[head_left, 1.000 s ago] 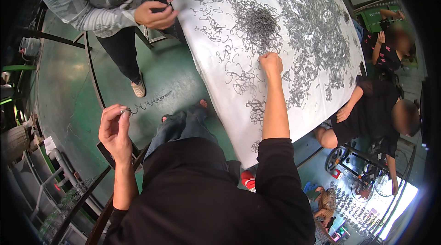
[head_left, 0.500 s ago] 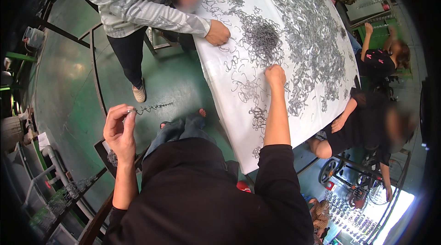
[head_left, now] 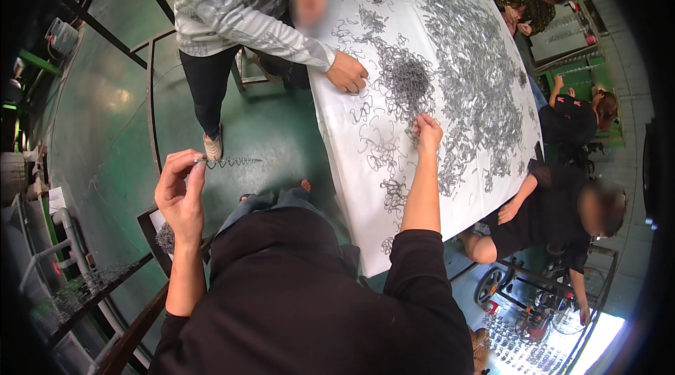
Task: The person picks small metal clips from a large white sheet and links them together by hand. They occasionally place assembled clips into a nearby tray. Other people at the table perform similar actions.
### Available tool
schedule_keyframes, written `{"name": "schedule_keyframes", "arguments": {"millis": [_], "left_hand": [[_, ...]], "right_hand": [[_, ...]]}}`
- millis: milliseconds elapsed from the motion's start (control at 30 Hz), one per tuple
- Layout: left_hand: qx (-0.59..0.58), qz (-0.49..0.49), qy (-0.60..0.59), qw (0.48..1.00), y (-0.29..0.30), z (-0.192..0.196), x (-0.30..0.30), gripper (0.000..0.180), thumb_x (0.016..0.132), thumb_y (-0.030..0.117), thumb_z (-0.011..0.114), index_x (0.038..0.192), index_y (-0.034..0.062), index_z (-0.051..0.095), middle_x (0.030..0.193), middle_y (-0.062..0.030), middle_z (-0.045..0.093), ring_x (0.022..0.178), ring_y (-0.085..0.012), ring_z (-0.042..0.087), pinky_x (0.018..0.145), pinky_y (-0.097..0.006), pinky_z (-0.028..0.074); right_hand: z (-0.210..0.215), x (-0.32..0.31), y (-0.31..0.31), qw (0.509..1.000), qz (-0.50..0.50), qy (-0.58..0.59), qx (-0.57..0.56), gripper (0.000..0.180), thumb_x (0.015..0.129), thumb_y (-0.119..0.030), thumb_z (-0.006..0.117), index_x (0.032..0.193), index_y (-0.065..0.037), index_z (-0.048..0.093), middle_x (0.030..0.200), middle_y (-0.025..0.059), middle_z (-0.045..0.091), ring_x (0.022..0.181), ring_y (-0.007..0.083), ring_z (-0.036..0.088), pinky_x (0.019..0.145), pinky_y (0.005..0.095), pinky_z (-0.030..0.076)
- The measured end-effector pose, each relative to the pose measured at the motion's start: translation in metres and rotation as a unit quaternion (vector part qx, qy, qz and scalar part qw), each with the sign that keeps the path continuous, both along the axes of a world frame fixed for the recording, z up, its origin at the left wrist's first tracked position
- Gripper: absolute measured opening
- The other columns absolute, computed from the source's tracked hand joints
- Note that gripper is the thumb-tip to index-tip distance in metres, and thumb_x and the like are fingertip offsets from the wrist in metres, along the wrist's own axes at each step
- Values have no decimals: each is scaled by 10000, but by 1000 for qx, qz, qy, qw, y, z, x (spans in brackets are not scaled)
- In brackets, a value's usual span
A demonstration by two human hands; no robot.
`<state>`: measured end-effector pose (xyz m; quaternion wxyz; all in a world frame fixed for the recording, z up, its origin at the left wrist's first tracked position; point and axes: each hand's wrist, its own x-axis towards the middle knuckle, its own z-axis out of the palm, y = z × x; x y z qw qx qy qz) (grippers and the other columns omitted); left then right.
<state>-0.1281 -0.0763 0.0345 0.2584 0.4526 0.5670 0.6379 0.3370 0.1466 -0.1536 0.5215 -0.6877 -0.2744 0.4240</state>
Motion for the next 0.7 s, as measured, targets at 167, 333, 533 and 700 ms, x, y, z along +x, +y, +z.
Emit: {"name": "schedule_keyframes", "arguments": {"millis": [167,333,533,700], "left_hand": [[3,5,9,1000,-3,3,-6,124,856,-51,608,974,-19,632,981,-78,606,882,-127,558,791,-242,447],[11,12,1,1000,-4,5,-14,132,854,-60,608,977,-21,631,978,-75,608,854,-118,562,763,-231,449],[21,24,9,999,-9,9,-28,130,850,-64,614,971,-23,637,965,-75,621,837,-110,576,760,-231,466],[23,43,7,999,-14,11,-38,126,844,-64,619,959,-21,651,958,-75,641,843,-113,591,771,-239,474]], "right_hand": [[9,5,-1,995,22,-101,-7,200,833,-68,690,1013,17,671,838,53,657,681,100,575,526,222,429],[12,14,-6,996,22,-88,-21,218,818,-124,715,998,-4,687,875,39,672,713,123,586,630,251,453],[-6,23,-11,965,66,-251,-19,180,783,-113,733,921,2,713,889,78,700,784,173,622,752,302,485],[-9,41,-5,953,62,-296,-13,192,793,-130,740,964,-47,711,855,34,686,736,116,599,648,270,455]]}}
